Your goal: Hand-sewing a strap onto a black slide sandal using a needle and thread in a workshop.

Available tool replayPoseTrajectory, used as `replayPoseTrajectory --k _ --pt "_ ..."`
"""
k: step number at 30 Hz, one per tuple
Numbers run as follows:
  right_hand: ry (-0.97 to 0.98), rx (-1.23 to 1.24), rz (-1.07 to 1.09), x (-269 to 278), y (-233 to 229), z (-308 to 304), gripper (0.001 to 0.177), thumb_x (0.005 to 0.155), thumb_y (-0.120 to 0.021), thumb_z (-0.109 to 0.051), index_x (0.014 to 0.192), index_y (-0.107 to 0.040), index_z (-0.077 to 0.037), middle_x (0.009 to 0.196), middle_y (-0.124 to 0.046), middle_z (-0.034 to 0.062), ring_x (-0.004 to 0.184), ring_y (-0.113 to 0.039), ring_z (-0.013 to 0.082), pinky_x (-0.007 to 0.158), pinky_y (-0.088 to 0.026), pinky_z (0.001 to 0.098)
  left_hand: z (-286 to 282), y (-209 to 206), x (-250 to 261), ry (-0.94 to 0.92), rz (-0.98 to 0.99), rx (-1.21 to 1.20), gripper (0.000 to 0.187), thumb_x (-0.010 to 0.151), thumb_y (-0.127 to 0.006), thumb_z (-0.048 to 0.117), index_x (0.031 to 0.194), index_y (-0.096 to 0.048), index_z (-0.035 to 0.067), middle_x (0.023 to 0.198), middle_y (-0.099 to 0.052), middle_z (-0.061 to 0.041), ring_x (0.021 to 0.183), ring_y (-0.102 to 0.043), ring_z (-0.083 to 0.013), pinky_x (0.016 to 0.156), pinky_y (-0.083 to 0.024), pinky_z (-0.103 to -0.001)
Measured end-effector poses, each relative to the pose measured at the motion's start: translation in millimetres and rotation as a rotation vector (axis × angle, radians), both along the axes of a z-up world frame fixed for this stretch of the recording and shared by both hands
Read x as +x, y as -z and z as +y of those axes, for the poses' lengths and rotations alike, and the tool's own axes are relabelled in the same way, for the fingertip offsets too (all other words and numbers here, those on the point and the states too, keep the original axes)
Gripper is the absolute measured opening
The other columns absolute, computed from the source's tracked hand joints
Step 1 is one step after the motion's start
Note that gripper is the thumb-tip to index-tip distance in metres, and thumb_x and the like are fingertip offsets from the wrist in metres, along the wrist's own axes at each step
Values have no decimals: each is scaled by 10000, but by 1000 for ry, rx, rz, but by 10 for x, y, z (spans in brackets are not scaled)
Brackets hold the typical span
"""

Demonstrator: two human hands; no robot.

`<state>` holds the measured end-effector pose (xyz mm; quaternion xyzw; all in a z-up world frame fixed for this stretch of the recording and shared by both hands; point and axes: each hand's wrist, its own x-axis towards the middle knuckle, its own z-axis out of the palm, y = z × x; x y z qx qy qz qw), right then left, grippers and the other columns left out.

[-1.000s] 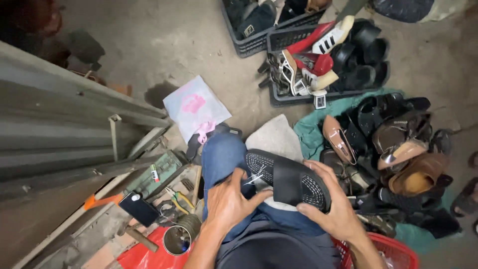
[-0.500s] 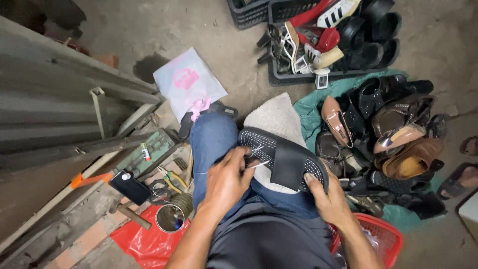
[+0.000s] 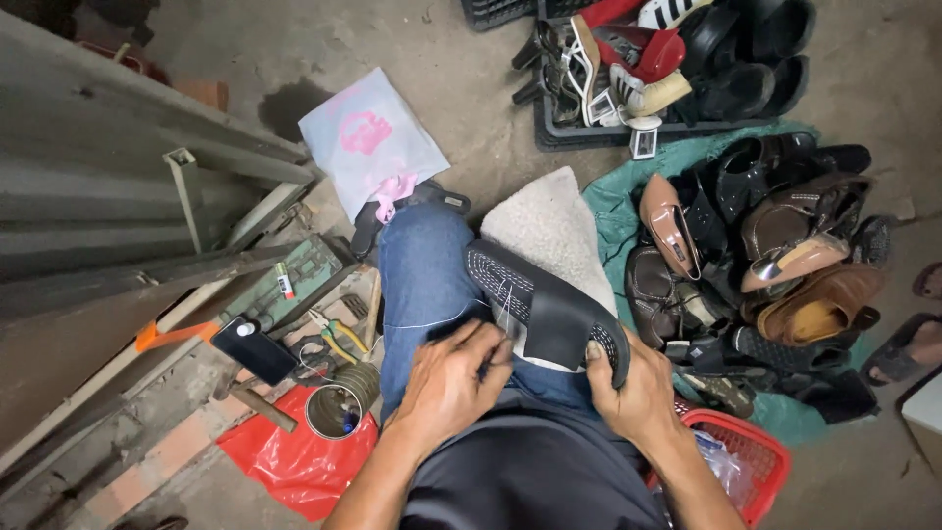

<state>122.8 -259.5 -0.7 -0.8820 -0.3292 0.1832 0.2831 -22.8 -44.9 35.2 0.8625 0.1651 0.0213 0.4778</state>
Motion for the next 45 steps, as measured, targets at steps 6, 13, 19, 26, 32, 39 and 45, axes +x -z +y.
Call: replayPoseTrajectory --k 6,13,19,26,32,39,45 --pt "-31 34 -52 -38 161 -60 378 985 -464 -346 724 -503 -75 629 -556 100 522 -548 310 514 -401 462 74 71 138 -234 186 119 284 1003 -562 363 793 -525 176 778 -654 -66 696 -618 -402 588 -442 -513" --pt "-62 70 -124 -87 197 -69 385 981 -489 -332 703 -514 -67 616 -560 128 535 -547 356 521 -392 476 136 246 337 -249 -41 -936 174 1046 -583 252 925 -545 133 569 -367 75 507 -345 -52 467 -273 -242" --pt "-56 43 -121 -93 206 -80 400 978 -491 -351 692 -517 -72 594 -563 131 519 -551 364 506 -374 486 194 143 363 -325 166 6 303 1012 -573 371 1243 -605 177 762 -489 2 615 -463 -261 527 -396 -414" --pt "-60 145 -116 8 163 -38 503 967 -531 -332 517 -513 -107 466 -490 129 459 -550 403 428 -418 444 114 340 299 -304 328 389 247 909 -665 455 916 -773 233 808 -696 -17 703 -738 -348 632 -618 -510" --pt "-25 157 -118 -3 223 -84 493 965 -560 -315 524 -571 -96 483 -531 162 490 -585 424 439 -437 457 24 442 408 -313 189 305 250 907 -700 322 1092 -758 164 852 -676 -45 753 -738 -359 666 -614 -529" --pt "47 132 -107 -115 106 -7 533 980 -536 -338 519 -549 -71 469 -512 156 491 -582 422 453 -443 437 88 299 296 -415 -98 -127 58 820 -723 134 865 -730 97 785 -630 -118 716 -708 -382 611 -576 -448" --pt "-37 -103 -130 -215 -18 174 455 976 -469 -424 663 -561 -107 561 -610 89 472 -577 346 465 -378 456 644 49 -985 -510 -119 -710 345 883 -728 122 1171 -723 -68 669 -611 -48 520 -485 -98 425 -375 -235"
